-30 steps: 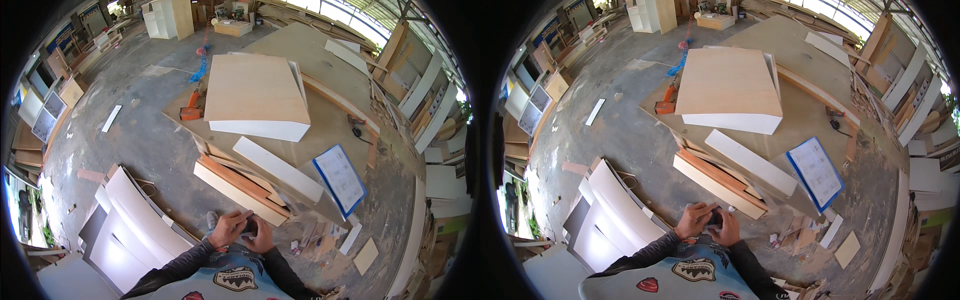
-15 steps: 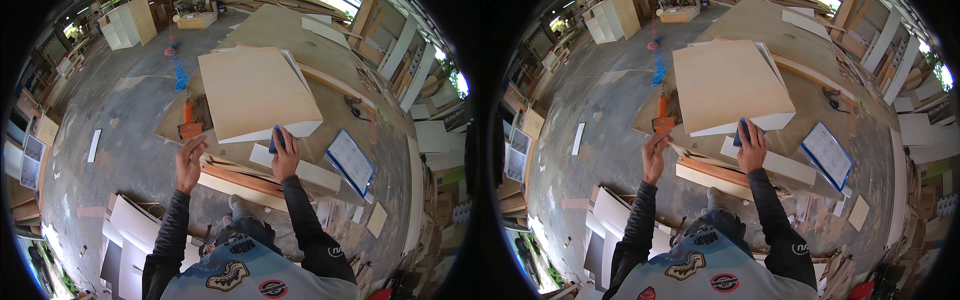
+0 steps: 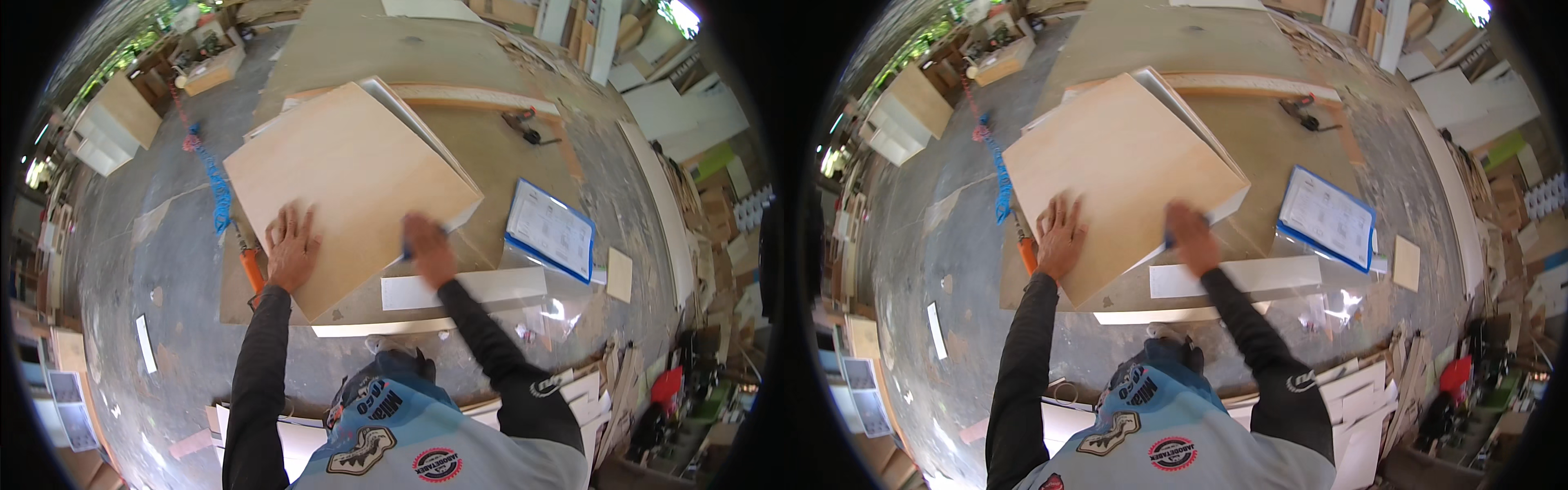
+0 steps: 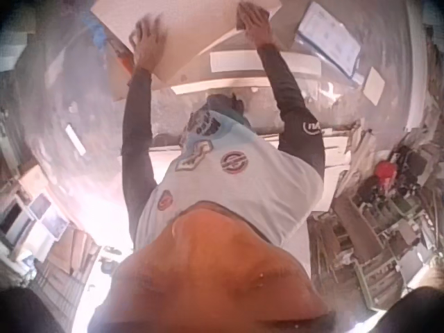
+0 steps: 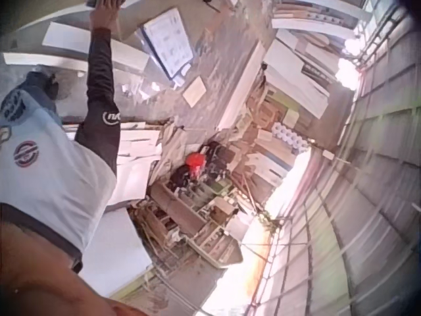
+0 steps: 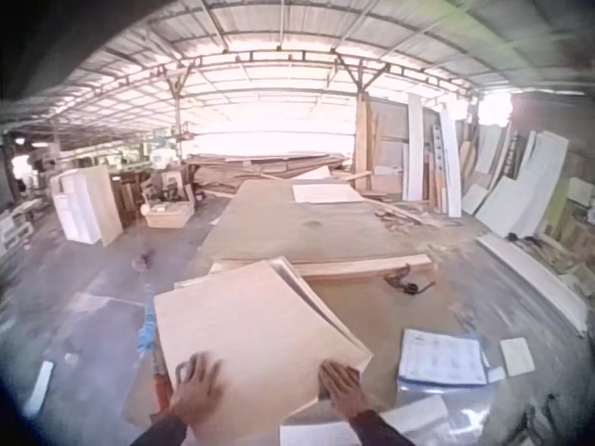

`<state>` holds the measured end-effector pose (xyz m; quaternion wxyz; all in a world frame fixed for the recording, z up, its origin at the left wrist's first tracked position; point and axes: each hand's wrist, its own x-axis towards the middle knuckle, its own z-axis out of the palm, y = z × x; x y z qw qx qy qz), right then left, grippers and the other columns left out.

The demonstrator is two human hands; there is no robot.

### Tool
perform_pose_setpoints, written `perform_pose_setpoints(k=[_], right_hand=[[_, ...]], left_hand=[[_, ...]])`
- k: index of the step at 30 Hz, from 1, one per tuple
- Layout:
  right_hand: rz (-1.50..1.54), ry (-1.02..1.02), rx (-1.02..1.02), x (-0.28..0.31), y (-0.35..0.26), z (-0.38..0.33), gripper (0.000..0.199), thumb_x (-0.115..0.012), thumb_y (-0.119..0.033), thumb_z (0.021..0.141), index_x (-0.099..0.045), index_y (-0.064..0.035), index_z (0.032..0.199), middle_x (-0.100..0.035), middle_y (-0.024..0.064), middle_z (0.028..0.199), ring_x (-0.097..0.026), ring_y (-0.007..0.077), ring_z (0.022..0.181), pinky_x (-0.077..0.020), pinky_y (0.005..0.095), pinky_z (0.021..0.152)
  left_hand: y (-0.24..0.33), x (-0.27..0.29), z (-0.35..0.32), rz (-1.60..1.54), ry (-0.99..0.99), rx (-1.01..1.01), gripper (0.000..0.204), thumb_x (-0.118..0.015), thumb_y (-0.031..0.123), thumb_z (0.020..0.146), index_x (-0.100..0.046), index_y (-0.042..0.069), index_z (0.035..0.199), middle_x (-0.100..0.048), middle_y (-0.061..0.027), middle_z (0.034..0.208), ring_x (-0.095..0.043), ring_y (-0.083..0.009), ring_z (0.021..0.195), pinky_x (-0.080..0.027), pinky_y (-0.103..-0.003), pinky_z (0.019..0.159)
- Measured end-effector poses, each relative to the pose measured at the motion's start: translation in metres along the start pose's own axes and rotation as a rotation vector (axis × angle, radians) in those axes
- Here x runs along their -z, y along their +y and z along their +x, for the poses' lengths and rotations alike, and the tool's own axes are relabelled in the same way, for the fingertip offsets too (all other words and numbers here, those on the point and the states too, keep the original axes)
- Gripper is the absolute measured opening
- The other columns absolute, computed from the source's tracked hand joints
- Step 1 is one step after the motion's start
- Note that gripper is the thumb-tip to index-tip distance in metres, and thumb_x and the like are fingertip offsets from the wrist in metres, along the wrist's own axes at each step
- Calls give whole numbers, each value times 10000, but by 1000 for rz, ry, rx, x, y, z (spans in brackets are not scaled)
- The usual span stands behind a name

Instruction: The person organizes boards from a stack, measures them using a tape measure, and hammers a long perforated board onto a wooden surface.

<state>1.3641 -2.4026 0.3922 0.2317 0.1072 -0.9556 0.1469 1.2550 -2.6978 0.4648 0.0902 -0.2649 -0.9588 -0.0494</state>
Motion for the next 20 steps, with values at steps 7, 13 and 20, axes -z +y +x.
perform_pose_setpoints(k=[7, 13, 20], right_hand=[[-98, 240, -263, 42, 95, 16, 688, -576, 14, 762, -425, -48, 1430, -401, 124, 1499, -353, 290, 1401, -275, 428, 1150], [-72, -23, 25, -14, -29, -4, 660, -500, 0, 802, -389, -28, 1452, -352, 119, 1535, -314, 258, 1431, -246, 420, 1175], [-188, 51, -230, 50, 98, 27, 779, -641, -12, 770, -336, -61, 1485, -312, 155, 1547, -295, 302, 1433, -242, 428, 1176]], left_hand=[[11, 2, 9, -30, -4, -25, 588, -416, 404, 982, -323, 160, 1509, -209, -191, 1578, -143, -375, 1469, -82, -544, 1156], [-4, 12, -1, -29, -23, 20, 589, -426, 393, 978, -326, 157, 1508, -181, -180, 1589, -123, -367, 1475, -77, -556, 1164], [-10, 8, 1, -96, -56, 0, 596, -446, 388, 971, -327, 157, 1507, -177, -186, 1589, -121, -368, 1476, -89, -555, 1168]])
